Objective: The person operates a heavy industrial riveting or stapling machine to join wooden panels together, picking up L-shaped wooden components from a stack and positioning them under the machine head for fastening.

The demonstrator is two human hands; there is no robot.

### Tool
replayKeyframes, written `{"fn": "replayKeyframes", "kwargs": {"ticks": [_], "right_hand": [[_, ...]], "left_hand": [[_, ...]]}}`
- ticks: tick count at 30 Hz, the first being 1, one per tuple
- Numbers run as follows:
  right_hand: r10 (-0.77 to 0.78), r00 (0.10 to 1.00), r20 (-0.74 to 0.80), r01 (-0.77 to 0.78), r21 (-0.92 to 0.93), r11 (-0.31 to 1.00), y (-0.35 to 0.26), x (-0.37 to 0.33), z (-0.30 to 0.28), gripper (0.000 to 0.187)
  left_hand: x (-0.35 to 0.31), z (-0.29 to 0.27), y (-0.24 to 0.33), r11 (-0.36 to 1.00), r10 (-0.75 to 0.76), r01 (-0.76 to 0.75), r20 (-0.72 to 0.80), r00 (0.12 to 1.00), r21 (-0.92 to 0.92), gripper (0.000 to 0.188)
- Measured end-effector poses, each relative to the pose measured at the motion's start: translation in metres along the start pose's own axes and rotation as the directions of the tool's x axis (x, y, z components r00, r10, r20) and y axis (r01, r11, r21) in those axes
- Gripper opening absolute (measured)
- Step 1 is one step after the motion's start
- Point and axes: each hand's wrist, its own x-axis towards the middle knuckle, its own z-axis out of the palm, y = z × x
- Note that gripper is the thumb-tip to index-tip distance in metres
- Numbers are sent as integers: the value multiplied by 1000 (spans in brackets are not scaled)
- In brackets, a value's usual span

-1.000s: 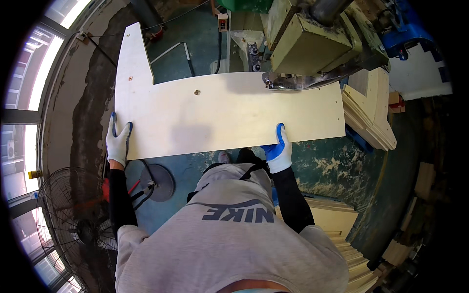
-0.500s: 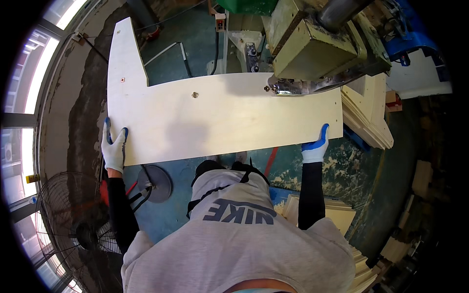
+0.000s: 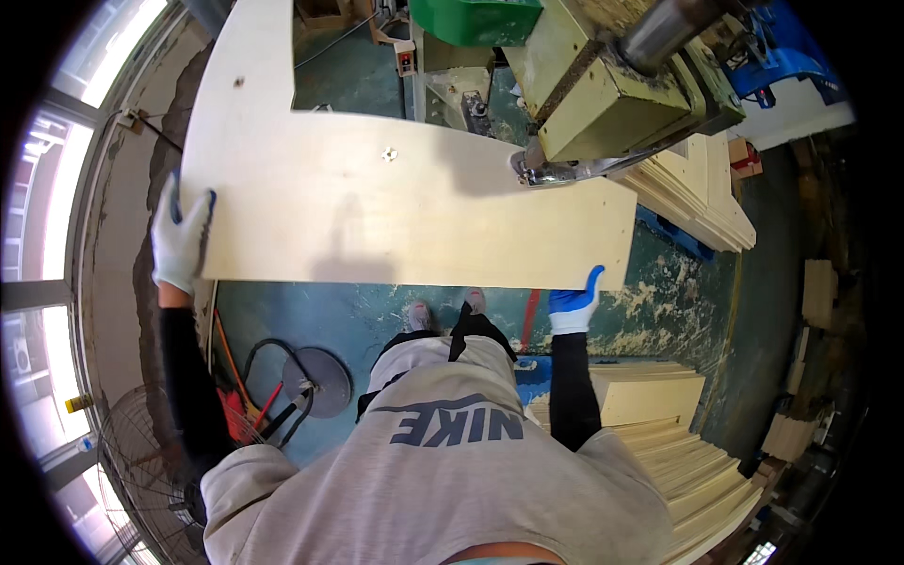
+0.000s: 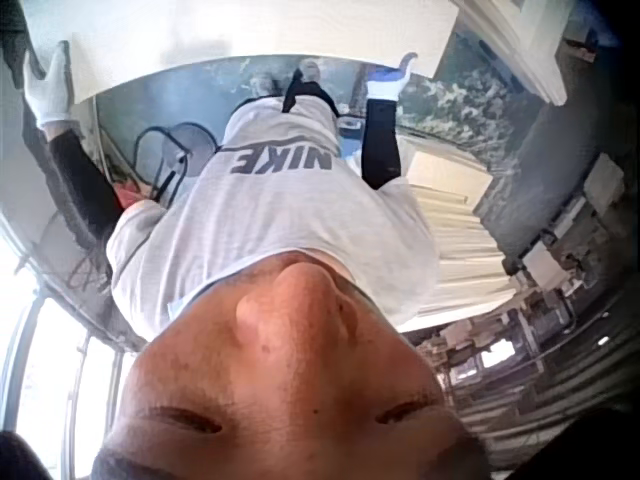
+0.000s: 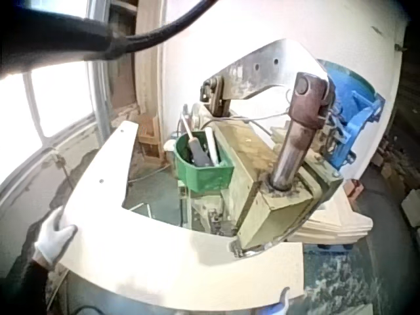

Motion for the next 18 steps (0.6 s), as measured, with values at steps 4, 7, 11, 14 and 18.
{"fn": "replayKeyframes", "kwargs": {"ticks": [4, 7, 11, 14, 18], "right_hand": [[-146, 989, 3, 141, -278, 950, -43, -10, 27, 56], [-129, 985, 118, 166, -394, 904, -35, -55, 32, 59], [-82, 996, 43, 92, -433, 897, -11, -60, 14, 51], [-9, 999, 46, 25, -362, 932, 1, -60, 26, 49], [55, 996, 69, -28, -342, 939, 10, -61, 29, 48]], "left_hand": [[-80, 17, -65, 976, -217, 217, 36, 975, 2, 43], [-141, -19, -136, 899, -437, 437, -12, 899, -3, 40], [-184, -62, -157, 833, -553, 550, -39, 832, -58, 39], [-199, -79, -146, 831, -556, 542, -139, 820, -127, 34], [-202, -96, -133, 843, -538, 518, -189, 822, -145, 31]]}}
